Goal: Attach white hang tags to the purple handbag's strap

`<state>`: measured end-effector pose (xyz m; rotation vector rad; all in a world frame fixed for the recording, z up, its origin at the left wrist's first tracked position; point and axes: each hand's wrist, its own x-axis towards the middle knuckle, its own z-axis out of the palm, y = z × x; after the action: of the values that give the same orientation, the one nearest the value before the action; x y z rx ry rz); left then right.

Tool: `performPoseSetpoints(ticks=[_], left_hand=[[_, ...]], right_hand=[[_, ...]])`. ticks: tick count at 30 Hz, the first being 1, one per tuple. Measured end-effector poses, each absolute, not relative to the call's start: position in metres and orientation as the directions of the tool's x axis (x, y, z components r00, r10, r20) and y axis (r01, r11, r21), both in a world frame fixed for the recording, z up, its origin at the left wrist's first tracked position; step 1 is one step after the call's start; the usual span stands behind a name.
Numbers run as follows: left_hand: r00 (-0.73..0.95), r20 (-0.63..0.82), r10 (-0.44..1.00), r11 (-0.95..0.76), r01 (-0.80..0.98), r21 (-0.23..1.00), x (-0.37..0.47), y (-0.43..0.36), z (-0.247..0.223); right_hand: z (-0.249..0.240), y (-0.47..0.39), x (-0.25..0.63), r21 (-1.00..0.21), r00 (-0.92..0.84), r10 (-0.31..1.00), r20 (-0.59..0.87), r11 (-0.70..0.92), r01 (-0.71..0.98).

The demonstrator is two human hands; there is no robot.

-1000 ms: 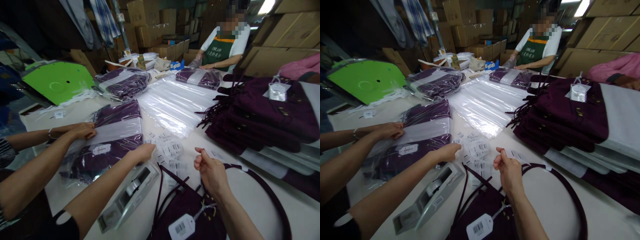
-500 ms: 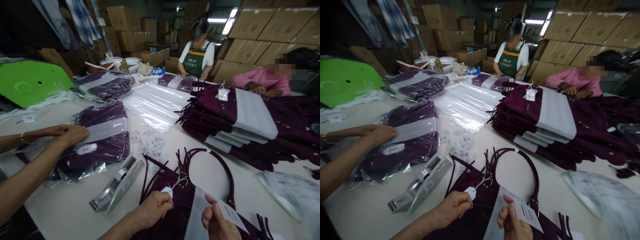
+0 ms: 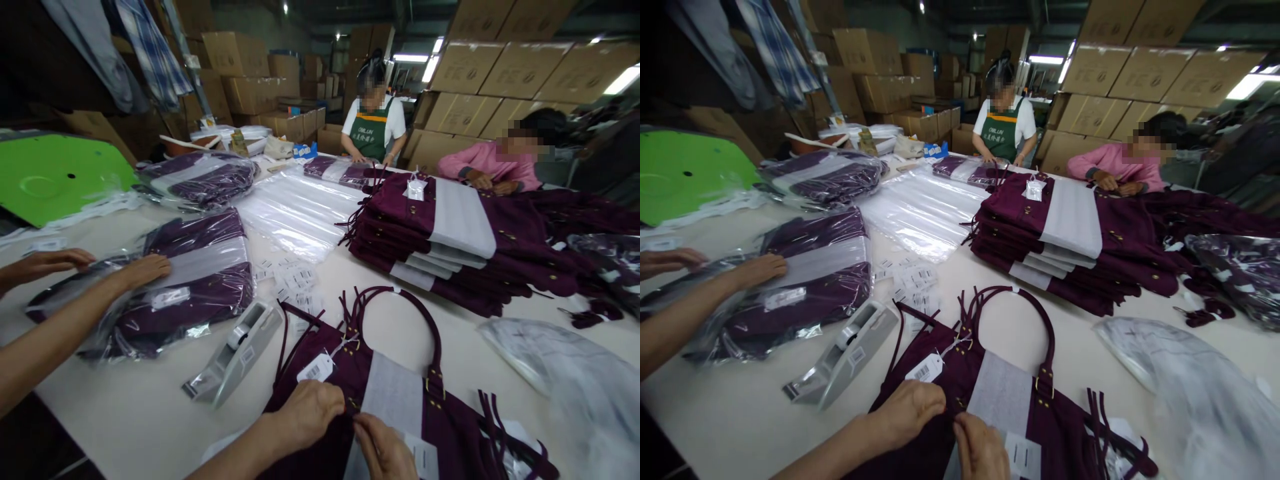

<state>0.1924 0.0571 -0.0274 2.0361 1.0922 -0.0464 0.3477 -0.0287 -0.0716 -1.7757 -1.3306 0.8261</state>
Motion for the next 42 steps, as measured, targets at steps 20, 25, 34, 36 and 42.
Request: performPoseSetpoints(ticks=[20,25,34,36,42], left_hand=[[0.247,-0.446,0.86,-0.143,0.957,0.253,0.209,0.14,-0.041],[0.381,-0.49,0.784,-0.308,0.924,0.225,0.212,0.114,-0.04],[0.385,-0.429,0.817,-0.244,0.905,0.348,0.223,0.134,-0.034],[0.356,-0.458,0.815,-0.161,0.897,0.411,0.229,0.148,-0.041],[0.308,-0.559,0.77,0.025,0.861,0.509,0.246,0.166,-0.068]], right_hand=[[-0.082,-0.008,0.36,-0.888,0.301,0.905,-0.301,-0.381,0.258],[-0.077,0.012,0.368,-0.867,0.285,0.921,-0.266,-0.358,0.347],[-0.056,0.061,0.376,-0.416,0.229,0.928,-0.294,-0.339,0.844],[-0.052,0.066,0.374,-0.319,0.234,0.916,-0.325,-0.339,0.885],[-0.047,0.074,0.367,-0.205,0.206,0.888,-0.411,-0.31,0.928]])
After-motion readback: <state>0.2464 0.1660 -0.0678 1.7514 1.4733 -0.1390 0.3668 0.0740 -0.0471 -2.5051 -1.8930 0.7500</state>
